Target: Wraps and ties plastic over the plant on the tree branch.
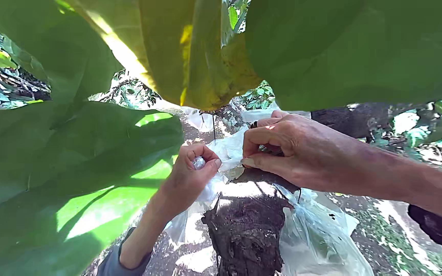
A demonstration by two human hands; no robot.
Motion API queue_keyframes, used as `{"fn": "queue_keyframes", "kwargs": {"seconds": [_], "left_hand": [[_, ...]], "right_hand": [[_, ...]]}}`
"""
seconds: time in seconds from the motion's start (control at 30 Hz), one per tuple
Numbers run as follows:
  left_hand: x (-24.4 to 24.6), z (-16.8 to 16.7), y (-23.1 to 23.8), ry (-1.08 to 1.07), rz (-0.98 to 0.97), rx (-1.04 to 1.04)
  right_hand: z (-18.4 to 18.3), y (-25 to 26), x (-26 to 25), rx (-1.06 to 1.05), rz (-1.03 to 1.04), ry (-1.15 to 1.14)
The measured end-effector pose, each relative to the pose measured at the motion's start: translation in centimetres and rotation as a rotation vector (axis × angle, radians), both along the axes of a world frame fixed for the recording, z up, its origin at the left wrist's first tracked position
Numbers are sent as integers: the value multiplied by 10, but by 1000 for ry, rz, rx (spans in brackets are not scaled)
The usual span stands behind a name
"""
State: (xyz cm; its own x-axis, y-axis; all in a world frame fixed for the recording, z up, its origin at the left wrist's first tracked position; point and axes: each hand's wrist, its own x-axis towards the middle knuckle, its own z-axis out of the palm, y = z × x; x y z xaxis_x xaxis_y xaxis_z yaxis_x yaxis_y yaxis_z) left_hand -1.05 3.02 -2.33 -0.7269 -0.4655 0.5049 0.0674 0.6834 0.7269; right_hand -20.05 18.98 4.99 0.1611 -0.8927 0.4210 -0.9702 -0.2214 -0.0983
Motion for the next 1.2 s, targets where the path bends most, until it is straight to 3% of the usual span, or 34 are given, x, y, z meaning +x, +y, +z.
{"fn": "queue_keyframes", "kwargs": {"seconds": [0.27,0.47,0.6,0.8,1.0,1.2], "left_hand": [[-2,-3,2,16,52,44],[10,-7,8,209,99,-146],[11,4,20,298,-16,-223],[-12,9,9,323,-335,58],[-19,6,9,364,-343,234],[-18,4,16,341,-300,332]], "right_hand": [[1,8,0,-4,-32,-85],[3,7,2,40,-129,-242],[7,-2,7,125,-177,-200],[4,-9,2,153,-129,-205],[1,-7,-2,57,-82,-354],[0,-4,-5,78,-59,-325]]}}
